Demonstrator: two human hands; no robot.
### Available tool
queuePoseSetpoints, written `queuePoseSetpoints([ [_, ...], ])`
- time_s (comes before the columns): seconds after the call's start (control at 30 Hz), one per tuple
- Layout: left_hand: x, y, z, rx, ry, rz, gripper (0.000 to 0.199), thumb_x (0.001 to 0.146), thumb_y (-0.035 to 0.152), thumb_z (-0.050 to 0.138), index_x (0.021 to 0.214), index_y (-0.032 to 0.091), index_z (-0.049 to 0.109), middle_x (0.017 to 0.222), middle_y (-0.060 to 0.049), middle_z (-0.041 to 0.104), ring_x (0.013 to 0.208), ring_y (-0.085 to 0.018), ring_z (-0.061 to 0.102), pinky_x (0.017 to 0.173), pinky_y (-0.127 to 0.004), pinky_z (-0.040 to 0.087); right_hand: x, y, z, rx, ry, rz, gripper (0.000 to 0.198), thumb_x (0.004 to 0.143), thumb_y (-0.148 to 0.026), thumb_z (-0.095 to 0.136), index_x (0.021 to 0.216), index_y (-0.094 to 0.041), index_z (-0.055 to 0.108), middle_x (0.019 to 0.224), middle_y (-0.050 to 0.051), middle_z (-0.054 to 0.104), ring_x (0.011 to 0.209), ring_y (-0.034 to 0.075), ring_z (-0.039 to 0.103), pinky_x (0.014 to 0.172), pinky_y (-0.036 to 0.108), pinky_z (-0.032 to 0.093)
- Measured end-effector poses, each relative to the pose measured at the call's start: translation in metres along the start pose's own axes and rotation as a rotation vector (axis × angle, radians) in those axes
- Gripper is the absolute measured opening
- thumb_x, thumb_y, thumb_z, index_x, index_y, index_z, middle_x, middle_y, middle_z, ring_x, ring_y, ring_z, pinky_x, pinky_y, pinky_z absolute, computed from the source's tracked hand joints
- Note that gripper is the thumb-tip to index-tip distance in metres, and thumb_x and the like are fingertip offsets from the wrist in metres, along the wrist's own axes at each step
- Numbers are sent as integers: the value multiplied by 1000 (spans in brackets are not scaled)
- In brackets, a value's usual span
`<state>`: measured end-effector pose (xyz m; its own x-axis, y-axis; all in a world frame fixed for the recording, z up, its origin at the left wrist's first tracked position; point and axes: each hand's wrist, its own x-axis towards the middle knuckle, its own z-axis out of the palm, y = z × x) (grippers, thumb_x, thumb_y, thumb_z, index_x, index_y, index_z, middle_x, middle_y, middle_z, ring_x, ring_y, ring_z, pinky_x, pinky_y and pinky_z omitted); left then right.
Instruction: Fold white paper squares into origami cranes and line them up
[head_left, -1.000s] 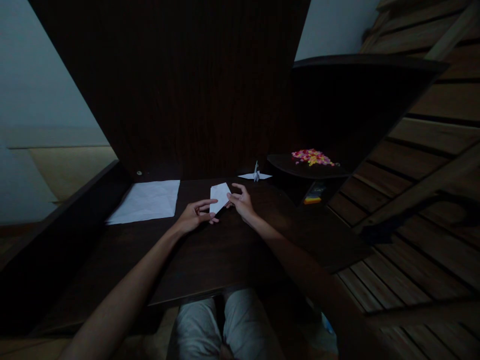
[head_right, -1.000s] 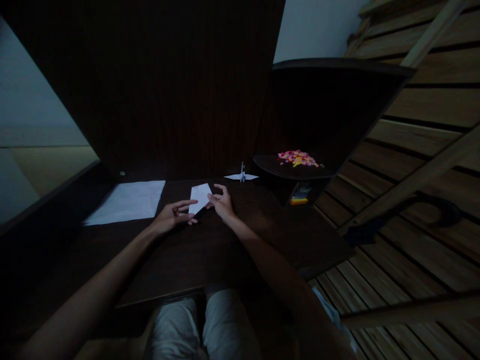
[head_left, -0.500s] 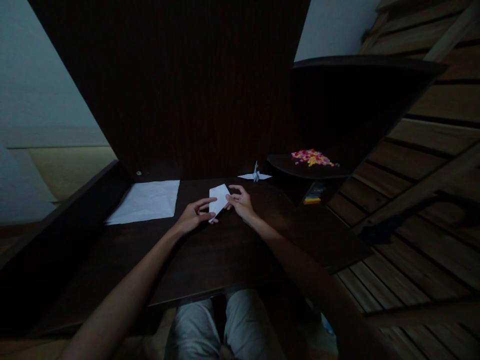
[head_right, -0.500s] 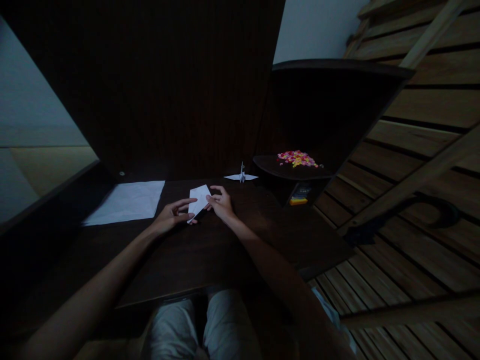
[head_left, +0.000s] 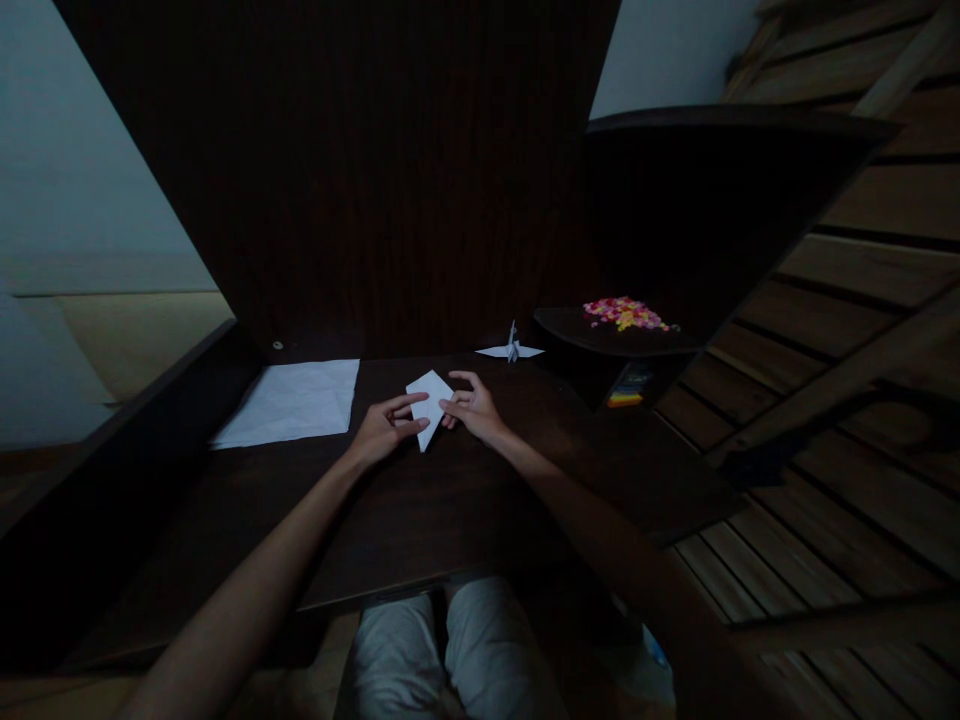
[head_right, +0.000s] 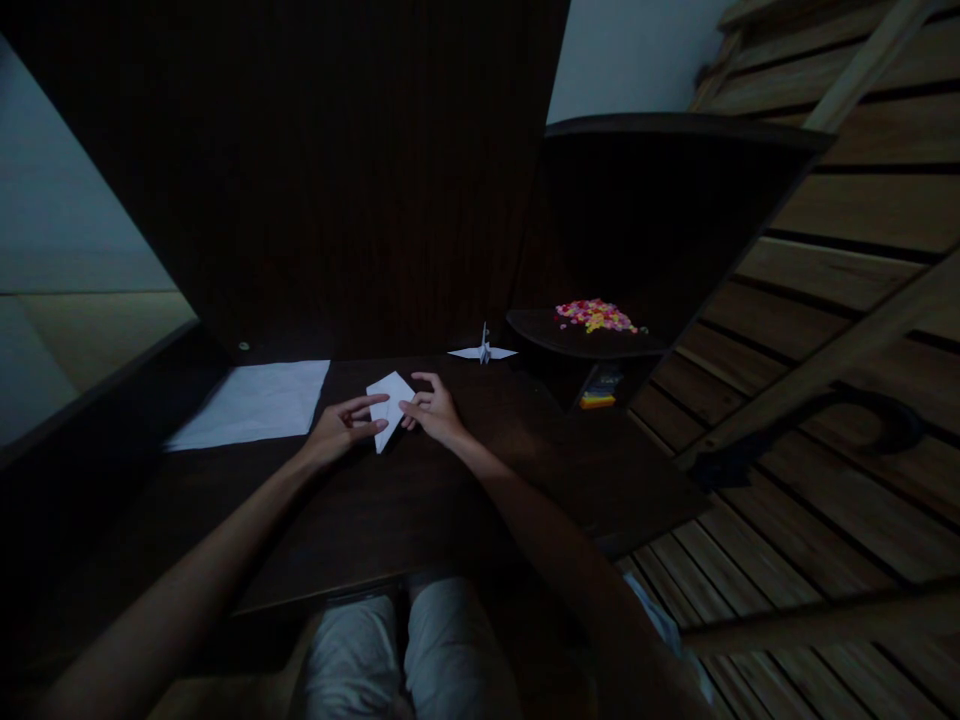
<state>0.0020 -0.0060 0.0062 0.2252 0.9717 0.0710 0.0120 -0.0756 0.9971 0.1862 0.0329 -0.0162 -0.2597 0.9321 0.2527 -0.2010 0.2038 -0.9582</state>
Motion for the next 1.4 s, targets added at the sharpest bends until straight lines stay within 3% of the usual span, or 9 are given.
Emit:
queuePoseSetpoints([
  [0.23,-2,4,3,-29,-1,-44,60,57,42,84,106,10,69,89,-10,73,83,-25,69,78,-44,57,0,-5,-1,-34,67,-64,50,69,-31,71,110,-23,42,56,-12,53,42,9,57,39,17,41],
  [0.6,0,1,2,-11,48,-14,62,54,45,85,103,11,70,84,-8,74,72,-22,69,76,-42,57,-3,-4,0,-35,-36,-56,56,70,-31,70,117,-25,41,62,-10,55,47,12,60,41,20,47],
  [0.8,0,1,1,6,66,-9,63,55,45,84,105,10,69,83,-9,74,72,-22,68,75,-39,57,-3,-3,-1,-71,-129,-19,34,71,-32,69,99,-20,53,64,-7,56,50,11,61,43,20,48],
  [1.2,2,-4,0,-33,81,-2,60,53,43,85,100,11,70,82,-7,73,72,-22,68,75,-41,57,-3,-4,-2,-86,-121,62,61,67,-26,72,121,-21,44,60,-10,56,43,9,56,41,19,45],
  [1.4,2,-2,0,-15,91,-9,58,51,42,86,98,11,71,84,-8,73,73,-22,68,73,-39,57,-1,-5,-1,-76,-86,86,39,72,-39,68,100,-21,48,56,-9,55,41,9,55,38,18,43],
])
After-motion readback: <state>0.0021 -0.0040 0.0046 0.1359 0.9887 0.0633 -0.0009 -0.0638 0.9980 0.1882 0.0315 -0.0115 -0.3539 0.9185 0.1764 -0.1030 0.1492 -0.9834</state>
